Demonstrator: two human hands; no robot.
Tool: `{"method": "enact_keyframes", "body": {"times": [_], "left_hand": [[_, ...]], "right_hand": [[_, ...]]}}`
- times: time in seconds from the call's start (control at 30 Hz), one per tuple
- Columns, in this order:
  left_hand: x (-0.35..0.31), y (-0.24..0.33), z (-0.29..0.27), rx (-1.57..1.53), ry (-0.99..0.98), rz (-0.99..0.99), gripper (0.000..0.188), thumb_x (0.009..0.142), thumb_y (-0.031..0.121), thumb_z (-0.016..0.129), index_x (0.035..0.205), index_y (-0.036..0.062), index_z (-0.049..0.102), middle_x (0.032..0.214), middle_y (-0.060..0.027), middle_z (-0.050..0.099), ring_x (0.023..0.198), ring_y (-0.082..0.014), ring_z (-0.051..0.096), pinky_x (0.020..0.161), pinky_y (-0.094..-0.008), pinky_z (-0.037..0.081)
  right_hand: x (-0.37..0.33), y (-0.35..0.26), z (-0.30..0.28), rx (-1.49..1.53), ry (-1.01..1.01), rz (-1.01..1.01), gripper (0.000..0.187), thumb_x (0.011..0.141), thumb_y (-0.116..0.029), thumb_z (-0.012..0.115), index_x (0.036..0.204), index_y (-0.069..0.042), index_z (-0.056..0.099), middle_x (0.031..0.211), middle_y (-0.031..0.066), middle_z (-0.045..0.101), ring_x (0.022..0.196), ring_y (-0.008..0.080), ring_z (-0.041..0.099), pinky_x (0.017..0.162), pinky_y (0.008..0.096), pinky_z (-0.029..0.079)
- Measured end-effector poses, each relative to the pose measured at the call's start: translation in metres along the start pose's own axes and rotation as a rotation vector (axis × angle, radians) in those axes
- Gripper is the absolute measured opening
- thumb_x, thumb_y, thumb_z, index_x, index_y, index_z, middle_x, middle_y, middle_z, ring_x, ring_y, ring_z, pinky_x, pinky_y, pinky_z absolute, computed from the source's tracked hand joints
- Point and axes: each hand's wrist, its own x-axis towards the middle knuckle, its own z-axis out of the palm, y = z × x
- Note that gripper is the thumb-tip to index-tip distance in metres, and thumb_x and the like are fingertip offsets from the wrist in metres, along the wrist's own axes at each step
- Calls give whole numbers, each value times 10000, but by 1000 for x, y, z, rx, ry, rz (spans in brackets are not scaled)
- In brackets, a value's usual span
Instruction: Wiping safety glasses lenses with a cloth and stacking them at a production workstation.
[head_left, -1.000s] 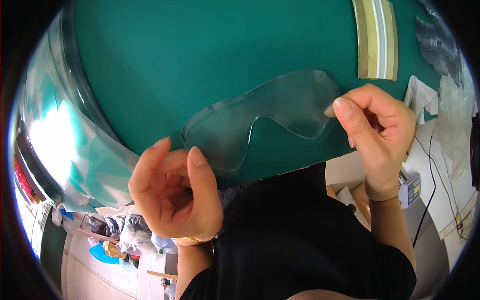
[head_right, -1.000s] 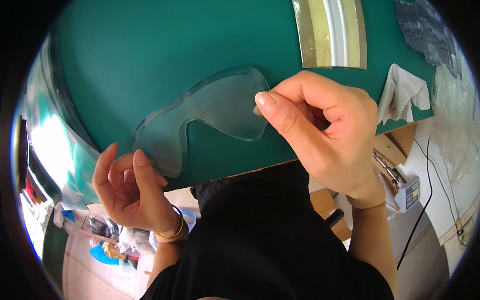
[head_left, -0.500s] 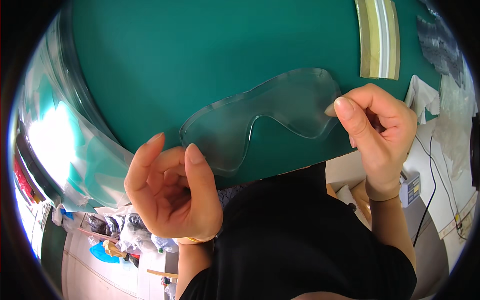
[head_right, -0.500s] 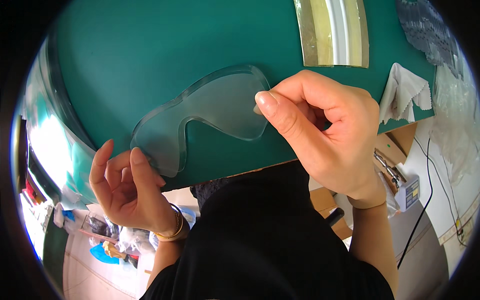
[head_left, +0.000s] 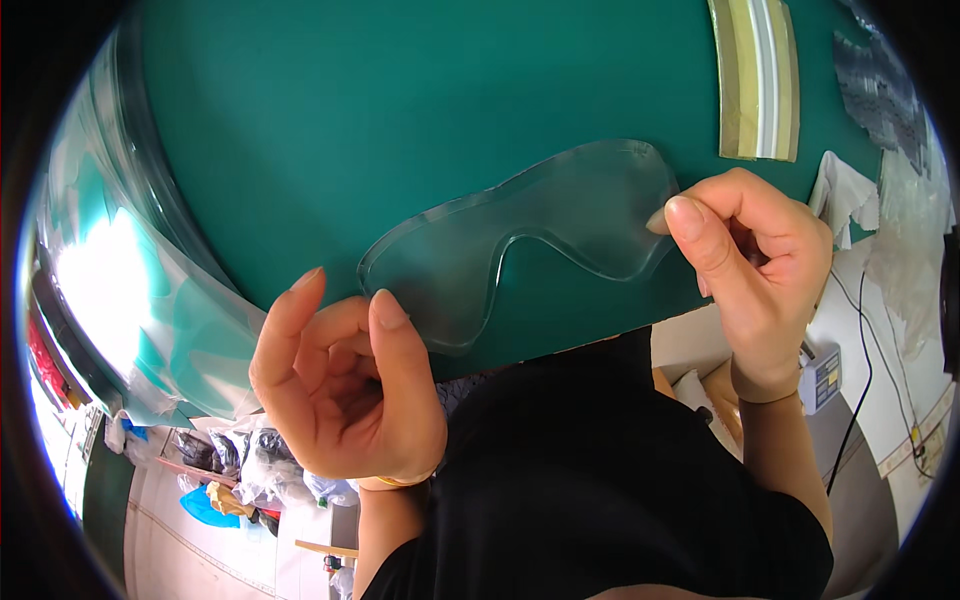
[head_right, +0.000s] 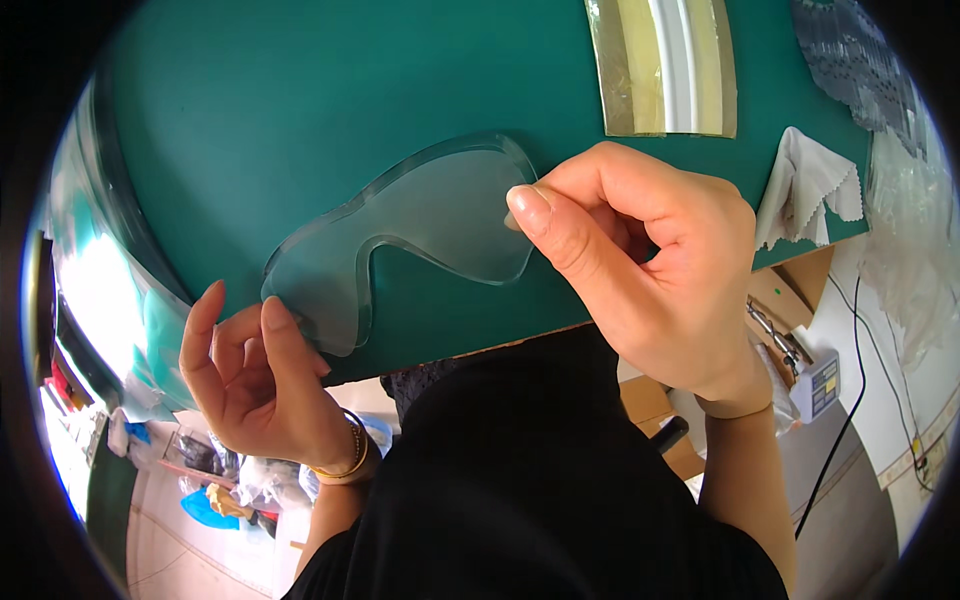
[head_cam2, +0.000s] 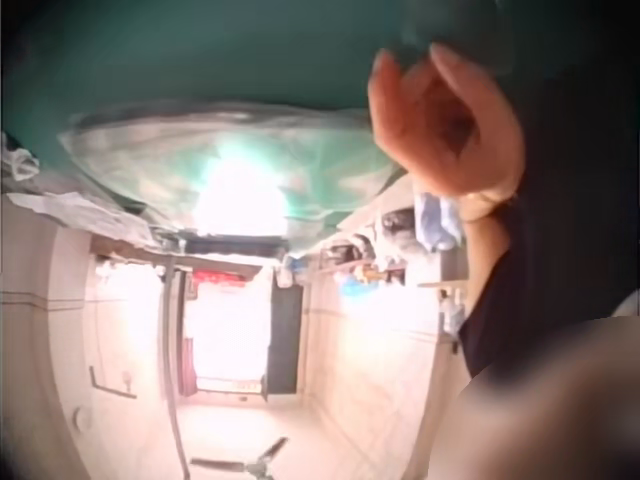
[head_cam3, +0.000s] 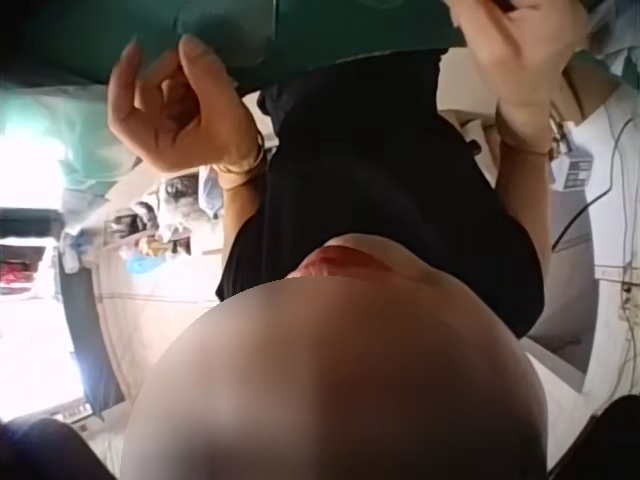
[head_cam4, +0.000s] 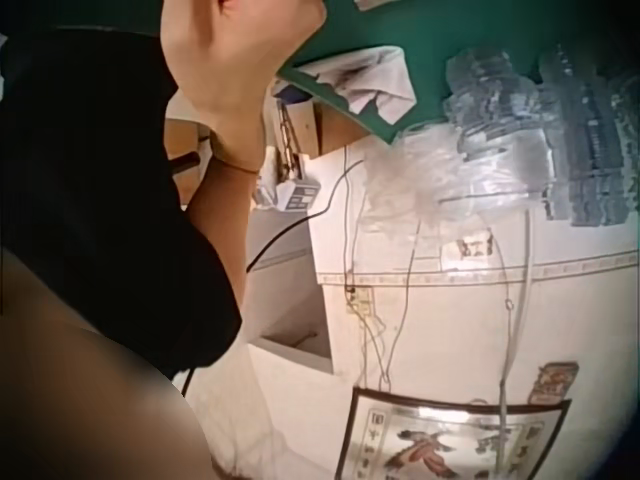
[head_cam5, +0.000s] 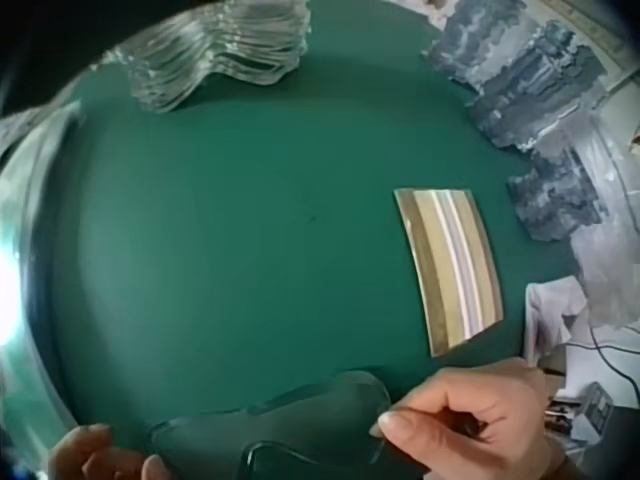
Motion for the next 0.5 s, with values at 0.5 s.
{"method": "enact_keyframes", "body": {"times": [0.5], "left_hand": [[0,1,7,48,21,3,418,847,-123,656,1228,-69,493,724,-78,641,503,-28,510,459,-128,378]], "right_hand": [[-1,-2,0,33,-1,32,210,914,-155,693,786,11,671,621,-42,537,530,6,400,485,181,261]]}}
